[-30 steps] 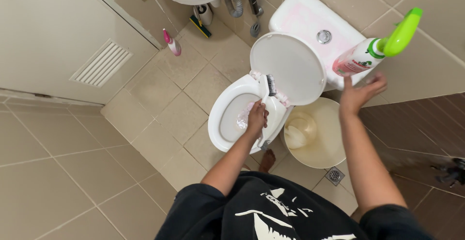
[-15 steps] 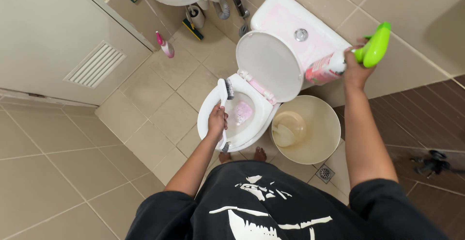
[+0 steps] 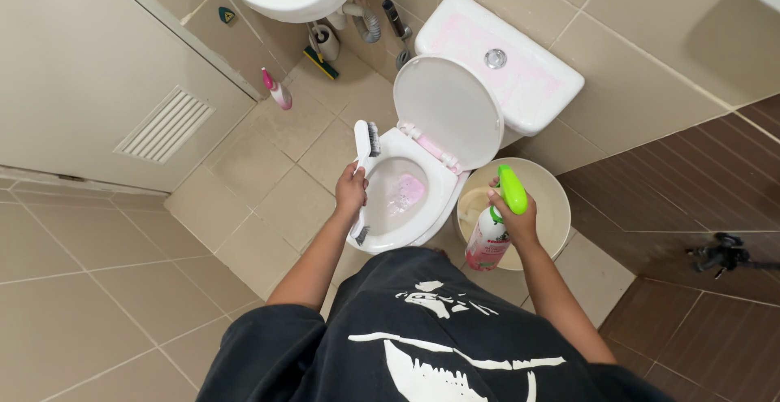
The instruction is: The person sprays cleaner and uses a small brush to scrub the bathroom sink, faucet, and various parts of the toilet, including the seat and tank.
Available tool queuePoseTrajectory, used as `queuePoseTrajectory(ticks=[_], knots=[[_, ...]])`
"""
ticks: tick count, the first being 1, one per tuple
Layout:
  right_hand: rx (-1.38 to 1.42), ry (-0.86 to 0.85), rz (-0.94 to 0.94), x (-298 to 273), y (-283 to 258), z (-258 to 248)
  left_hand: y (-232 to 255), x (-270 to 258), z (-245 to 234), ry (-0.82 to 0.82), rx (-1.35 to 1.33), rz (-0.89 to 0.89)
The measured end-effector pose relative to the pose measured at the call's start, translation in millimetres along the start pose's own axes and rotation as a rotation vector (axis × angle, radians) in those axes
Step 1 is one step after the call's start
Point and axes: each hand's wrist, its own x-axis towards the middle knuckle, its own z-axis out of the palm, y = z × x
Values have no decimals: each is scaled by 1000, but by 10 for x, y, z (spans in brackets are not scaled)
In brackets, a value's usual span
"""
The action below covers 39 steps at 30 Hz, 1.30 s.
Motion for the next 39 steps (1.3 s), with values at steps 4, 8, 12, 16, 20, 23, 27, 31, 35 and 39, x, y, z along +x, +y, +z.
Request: queuePoseTrajectory(ticks=[4, 8, 12, 16, 20, 23, 27, 31, 35, 39], knots=[[-13, 100, -145, -85, 1, 220, -42, 45, -203, -3, 1, -3], [-22, 113, -225, -92, -299, 420, -250, 43, -353, -1, 9, -31], [-115, 123, -279, -61, -509, 575, -406, 83, -543, -18, 27, -61], [-151, 29, -210, -24, -585, 726, -498, 157, -726, -22, 24, -80], [-268, 23, -229, -116, -473, 833, -644, 266, -856, -64, 46, -92], [-238, 77, -238, -209, -352, 789, -756, 359, -905, -103, 77, -120], [-293, 125, -195, -270, -336, 633, -759, 529, -722, -148, 101, -157], [-349, 107, -107, -228, -351, 501, -668, 585, -380, -186, 71, -175], [-436, 51, -171, -106, -351, 305, -552, 583, 23, -202, 81, -189], [-330, 44, -188, 135, -409, 79, -494, 595, 379, -181, 77, -203]])
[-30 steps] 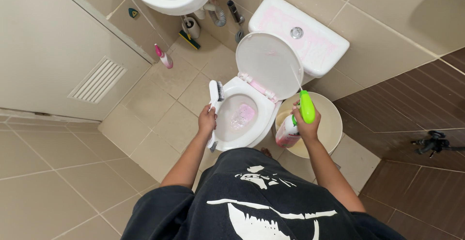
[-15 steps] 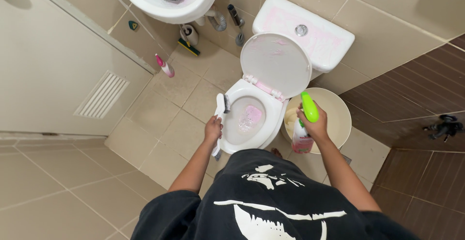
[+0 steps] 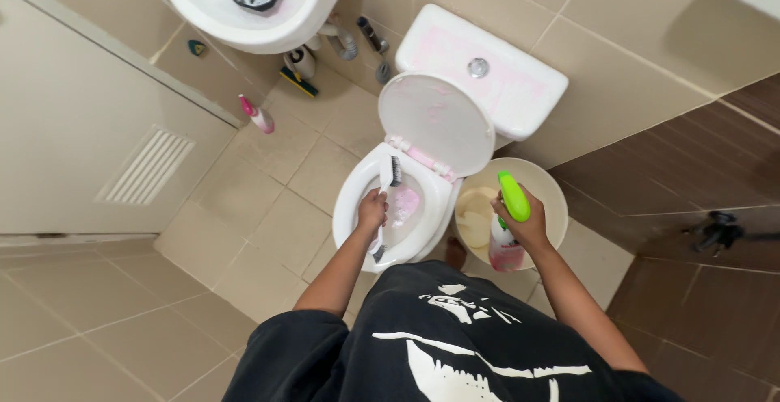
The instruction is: The person sprays cleaner and uses a small brush to scrub the bathroom sink, faucet, and various parts of the toilet, including the seat and tank.
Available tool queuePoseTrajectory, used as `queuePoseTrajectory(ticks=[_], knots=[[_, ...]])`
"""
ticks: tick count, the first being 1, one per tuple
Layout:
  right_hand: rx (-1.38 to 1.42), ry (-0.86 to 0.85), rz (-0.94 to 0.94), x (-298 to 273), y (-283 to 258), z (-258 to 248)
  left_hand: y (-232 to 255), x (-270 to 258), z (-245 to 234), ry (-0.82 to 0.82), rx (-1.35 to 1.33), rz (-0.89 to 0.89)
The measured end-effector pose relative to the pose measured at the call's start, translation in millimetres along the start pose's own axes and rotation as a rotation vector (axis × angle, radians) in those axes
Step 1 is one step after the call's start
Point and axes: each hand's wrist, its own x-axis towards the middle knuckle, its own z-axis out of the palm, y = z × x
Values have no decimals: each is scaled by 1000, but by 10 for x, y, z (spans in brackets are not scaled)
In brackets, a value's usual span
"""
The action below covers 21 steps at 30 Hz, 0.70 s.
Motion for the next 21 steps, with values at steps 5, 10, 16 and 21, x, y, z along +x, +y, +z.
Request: queuePoseTrajectory(ticks=[5, 10, 16, 21], knots=[[-44, 159, -220, 774, -153, -544, 42, 137, 557, 18, -68, -3], [130, 212, -385, 1791, -315, -703, 167, 195, 1023, 36, -79, 23], [202, 191, -486, 2422, -124, -560, 163, 136, 1226, 67, -169, -21], [229, 151, -471, 2609, 337, -477, 26, 402, 1336, 56, -365, -35]])
